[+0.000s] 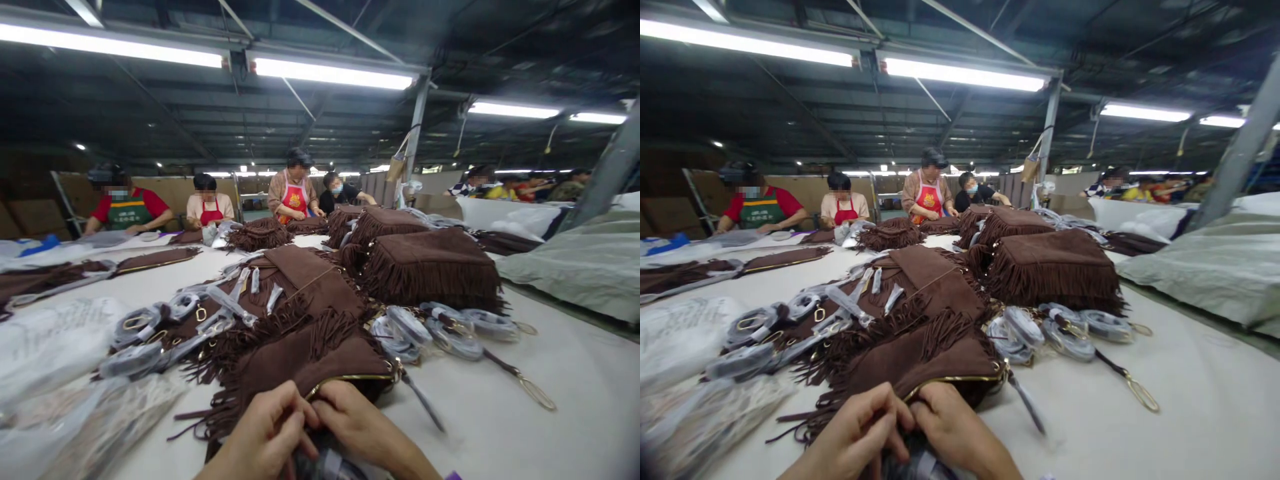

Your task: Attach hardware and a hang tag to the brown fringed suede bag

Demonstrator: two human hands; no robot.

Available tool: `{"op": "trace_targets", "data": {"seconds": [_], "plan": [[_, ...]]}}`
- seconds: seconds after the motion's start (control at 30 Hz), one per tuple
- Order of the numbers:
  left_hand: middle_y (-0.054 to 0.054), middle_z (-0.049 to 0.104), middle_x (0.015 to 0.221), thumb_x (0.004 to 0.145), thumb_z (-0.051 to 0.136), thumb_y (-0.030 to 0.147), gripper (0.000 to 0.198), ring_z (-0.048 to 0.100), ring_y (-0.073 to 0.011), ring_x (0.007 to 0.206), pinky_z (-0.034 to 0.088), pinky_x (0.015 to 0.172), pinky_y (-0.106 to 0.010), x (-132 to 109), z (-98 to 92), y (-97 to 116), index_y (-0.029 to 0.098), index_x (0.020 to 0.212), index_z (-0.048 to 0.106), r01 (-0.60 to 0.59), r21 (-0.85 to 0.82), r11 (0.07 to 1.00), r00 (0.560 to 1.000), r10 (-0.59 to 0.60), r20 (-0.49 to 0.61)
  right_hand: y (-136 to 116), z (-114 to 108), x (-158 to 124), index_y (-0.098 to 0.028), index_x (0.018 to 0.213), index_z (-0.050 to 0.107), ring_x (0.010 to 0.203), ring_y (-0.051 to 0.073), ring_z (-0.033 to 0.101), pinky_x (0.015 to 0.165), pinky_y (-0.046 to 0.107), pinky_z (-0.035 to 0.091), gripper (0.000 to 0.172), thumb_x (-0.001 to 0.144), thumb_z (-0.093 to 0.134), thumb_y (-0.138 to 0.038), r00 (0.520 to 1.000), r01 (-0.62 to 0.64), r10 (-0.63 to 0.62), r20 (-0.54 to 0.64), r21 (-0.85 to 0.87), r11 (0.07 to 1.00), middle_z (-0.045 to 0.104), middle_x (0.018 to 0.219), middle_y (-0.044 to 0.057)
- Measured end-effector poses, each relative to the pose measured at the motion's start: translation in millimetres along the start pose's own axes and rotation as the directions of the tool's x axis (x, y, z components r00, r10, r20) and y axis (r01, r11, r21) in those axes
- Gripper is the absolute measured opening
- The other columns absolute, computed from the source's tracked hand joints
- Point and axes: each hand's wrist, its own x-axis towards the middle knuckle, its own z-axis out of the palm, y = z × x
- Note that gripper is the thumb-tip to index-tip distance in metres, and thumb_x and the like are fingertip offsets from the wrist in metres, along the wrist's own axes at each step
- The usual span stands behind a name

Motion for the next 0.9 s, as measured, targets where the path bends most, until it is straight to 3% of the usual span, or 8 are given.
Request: {"op": "trace_targets", "data": {"seconds": [0.1, 0.2, 0.27, 0.33, 0.6, 0.73, 0.8, 0.9], "plan": [[-0.012, 0.065, 0.093, 0.085, 0.051, 0.063, 0.048, 0.065, -0.0214, 0.074, 0.046, 0.044, -0.020, 1, 2.3, 1, 0.016, 0.092, 0.056, 0.030, -0.183, 0.983, 0.999, -0.035, -0.028, 5, -3, 5, -0.020, 0.070, 0.056, 0.058, 0.013, 0.045, 0.057, 0.024, 0.035, 0.017, 0.060, 0.043, -0.021, 0.983, -0.150, 0.167, -0.080, 0.186, 0.971, 0.051, 0.060, -0.004], [-0.010, 0.064, 0.087, 0.091, 0.049, 0.054, 0.039, 0.061, -0.0188, 0.075, 0.046, 0.054, -0.022, 1, 1.1, 3, 0.016, 0.088, 0.061, -0.110, 0.006, 0.994, 0.988, 0.110, -0.104, 6, -3, 7, -0.021, 0.064, 0.051, 0.048, 0.010, 0.034, 0.047, 0.023, 0.026, 0.016, 0.053, 0.041, -0.025, 0.956, -0.191, 0.251, -0.151, 0.328, 0.925, 0.043, 0.051, -0.007], [-0.008, 0.062, 0.088, 0.093, 0.049, 0.044, 0.035, 0.059, -0.0192, 0.082, 0.048, 0.069, -0.026, 2, 1.7, 2, 0.017, 0.074, 0.061, -0.234, 0.144, 0.962, 0.957, 0.254, -0.141, 4, 0, 7, -0.021, 0.064, 0.050, 0.045, 0.009, 0.032, 0.046, 0.023, 0.023, 0.014, 0.054, 0.040, -0.026, 0.953, -0.147, 0.232, -0.195, 0.372, 0.917, 0.043, 0.050, -0.008], [-0.007, 0.061, 0.085, 0.092, 0.051, 0.043, 0.037, 0.057, -0.0196, 0.083, 0.046, 0.074, -0.027, 4, 3.5, -2, 0.018, 0.066, 0.057, -0.287, 0.161, 0.944, 0.943, 0.308, -0.125, 0, 3, 6, -0.021, 0.065, 0.051, 0.045, 0.008, 0.032, 0.046, 0.023, 0.023, 0.013, 0.058, 0.041, -0.026, 0.955, -0.090, 0.189, -0.229, 0.385, 0.918, 0.042, 0.051, -0.009], [-0.003, 0.060, 0.066, 0.081, 0.060, 0.059, 0.045, 0.051, -0.0154, 0.063, 0.038, 0.060, -0.025, 12, 3.8, -5, 0.016, 0.068, 0.056, -0.048, -0.142, 0.989, 0.997, 0.039, -0.060, -4, 9, 4, -0.019, 0.069, 0.054, 0.044, 0.006, 0.038, 0.044, 0.020, 0.027, 0.002, 0.069, 0.055, -0.021, 0.974, 0.014, 0.121, -0.189, 0.587, 0.809, 0.049, 0.055, -0.008], [-0.003, 0.060, 0.061, 0.070, 0.069, 0.068, 0.054, 0.050, -0.0140, 0.058, 0.037, 0.059, -0.025, 12, 0.9, -3, 0.015, 0.067, 0.056, 0.020, -0.303, 0.953, 0.993, -0.054, -0.104, 1, -1, 2, -0.019, 0.085, 0.063, 0.057, 0.010, 0.059, 0.057, 0.023, 0.047, 0.020, 0.077, 0.070, -0.035, 0.961, 0.048, 0.151, -0.234, 0.674, 0.738, 0.067, 0.080, 0.001], [-0.004, 0.062, 0.062, 0.068, 0.072, 0.067, 0.055, 0.052, -0.0140, 0.058, 0.038, 0.059, -0.025, 12, -0.1, -4, 0.014, 0.069, 0.058, 0.043, -0.339, 0.940, 0.986, -0.095, -0.138, 5, -8, 1, -0.020, 0.092, 0.063, 0.055, 0.011, 0.061, 0.054, 0.024, 0.049, 0.031, 0.080, 0.070, -0.048, 0.940, 0.023, 0.197, -0.280, 0.624, 0.781, 0.069, 0.085, 0.004], [-0.005, 0.065, 0.063, 0.065, 0.074, 0.068, 0.057, 0.055, -0.0148, 0.058, 0.041, 0.061, -0.026, 13, -0.8, -7, 0.013, 0.069, 0.059, 0.048, -0.371, 0.927, 0.982, -0.111, -0.150, 8, -15, 1, -0.019, 0.083, 0.062, 0.054, 0.012, 0.061, 0.050, 0.022, 0.050, 0.042, 0.078, 0.069, -0.060, 0.926, -0.044, 0.224, -0.304, 0.503, 0.863, 0.068, 0.075, 0.002]]}}
